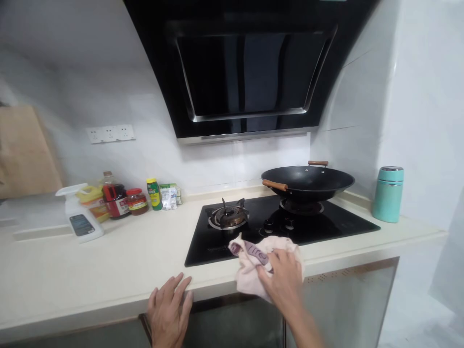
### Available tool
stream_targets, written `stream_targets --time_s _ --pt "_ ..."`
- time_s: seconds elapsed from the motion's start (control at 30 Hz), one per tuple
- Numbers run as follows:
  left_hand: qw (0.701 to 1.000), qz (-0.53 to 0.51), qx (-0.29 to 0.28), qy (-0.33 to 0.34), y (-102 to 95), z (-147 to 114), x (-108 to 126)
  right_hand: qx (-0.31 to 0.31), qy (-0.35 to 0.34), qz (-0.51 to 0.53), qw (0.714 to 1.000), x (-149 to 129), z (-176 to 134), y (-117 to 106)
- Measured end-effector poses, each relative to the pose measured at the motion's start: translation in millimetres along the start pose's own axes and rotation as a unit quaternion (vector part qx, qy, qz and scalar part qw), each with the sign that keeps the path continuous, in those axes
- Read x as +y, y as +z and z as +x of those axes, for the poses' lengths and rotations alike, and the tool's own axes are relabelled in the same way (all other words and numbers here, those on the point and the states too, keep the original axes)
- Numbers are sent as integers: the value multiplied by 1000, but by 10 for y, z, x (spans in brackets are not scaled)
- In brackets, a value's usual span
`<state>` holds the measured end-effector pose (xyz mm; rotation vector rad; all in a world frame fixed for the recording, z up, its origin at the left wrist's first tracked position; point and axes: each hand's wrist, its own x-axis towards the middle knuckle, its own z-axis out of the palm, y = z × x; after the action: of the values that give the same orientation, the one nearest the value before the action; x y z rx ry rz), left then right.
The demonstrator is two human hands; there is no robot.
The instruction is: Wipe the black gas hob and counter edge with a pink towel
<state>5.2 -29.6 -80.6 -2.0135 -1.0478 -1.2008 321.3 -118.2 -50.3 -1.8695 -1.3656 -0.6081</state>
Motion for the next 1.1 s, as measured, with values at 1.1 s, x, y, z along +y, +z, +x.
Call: stream_targets --time_s 1.1 --pt "1000 -12 22 -6 147 -132 -65 -63 -20 47 997 -150 239 30"
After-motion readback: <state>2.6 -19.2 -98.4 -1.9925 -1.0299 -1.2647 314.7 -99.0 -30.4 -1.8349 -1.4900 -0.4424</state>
